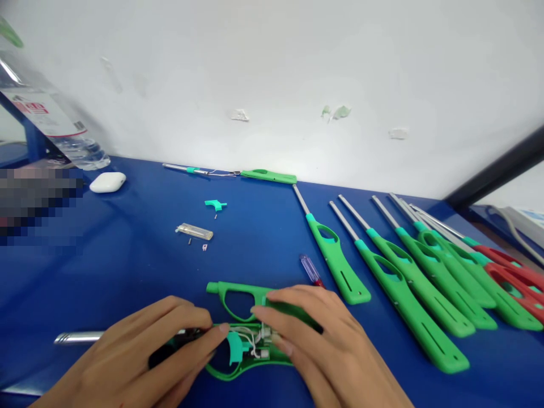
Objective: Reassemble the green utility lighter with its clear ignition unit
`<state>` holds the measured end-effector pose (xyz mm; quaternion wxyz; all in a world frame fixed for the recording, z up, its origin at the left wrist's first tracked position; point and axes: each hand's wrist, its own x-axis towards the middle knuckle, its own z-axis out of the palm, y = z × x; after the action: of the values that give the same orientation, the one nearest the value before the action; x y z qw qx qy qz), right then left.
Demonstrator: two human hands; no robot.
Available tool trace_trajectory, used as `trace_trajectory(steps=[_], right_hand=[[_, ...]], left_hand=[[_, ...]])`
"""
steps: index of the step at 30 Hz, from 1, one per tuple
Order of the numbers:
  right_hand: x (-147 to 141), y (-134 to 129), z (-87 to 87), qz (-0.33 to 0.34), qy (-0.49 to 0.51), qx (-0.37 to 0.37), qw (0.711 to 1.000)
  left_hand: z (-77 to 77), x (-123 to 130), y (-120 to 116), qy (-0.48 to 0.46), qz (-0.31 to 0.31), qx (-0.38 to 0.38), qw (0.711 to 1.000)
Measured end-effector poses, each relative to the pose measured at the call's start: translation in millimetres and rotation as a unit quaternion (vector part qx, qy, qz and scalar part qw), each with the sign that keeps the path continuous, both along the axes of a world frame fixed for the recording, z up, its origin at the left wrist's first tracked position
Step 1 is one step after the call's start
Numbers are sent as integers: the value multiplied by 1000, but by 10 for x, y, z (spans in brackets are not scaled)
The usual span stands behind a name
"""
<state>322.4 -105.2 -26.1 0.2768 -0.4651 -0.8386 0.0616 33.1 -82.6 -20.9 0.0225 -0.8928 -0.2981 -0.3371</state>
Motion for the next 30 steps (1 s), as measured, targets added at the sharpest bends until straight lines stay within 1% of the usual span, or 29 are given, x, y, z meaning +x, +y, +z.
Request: trace_trajectory(steps=[3, 6, 12, 17, 20, 26, 30], right_hand=[[-5, 20, 5, -26, 7, 33, 999], [-10, 51, 9, -42, 14, 63, 997], [29, 93, -6, -74, 2, 62, 995], [122, 145, 58, -41, -33, 46, 998], [174, 147, 61, -30, -49, 45, 997], [242, 104, -20, -23, -51, 57, 997], [340, 75, -95, -1, -69, 63, 996]], left_hand=[[14, 6, -40, 3, 13, 8, 1000], [-13, 1, -37, 7, 17, 19, 1000], [-84, -19, -15, 15, 21, 14, 1000], [-52, -82, -48, 16, 12, -8, 1000], [-47, -98, -32, 22, 15, -18, 999], [-75, -67, -10, 29, 40, -20, 999], [-86, -87, -20, 35, 41, -47, 997]])
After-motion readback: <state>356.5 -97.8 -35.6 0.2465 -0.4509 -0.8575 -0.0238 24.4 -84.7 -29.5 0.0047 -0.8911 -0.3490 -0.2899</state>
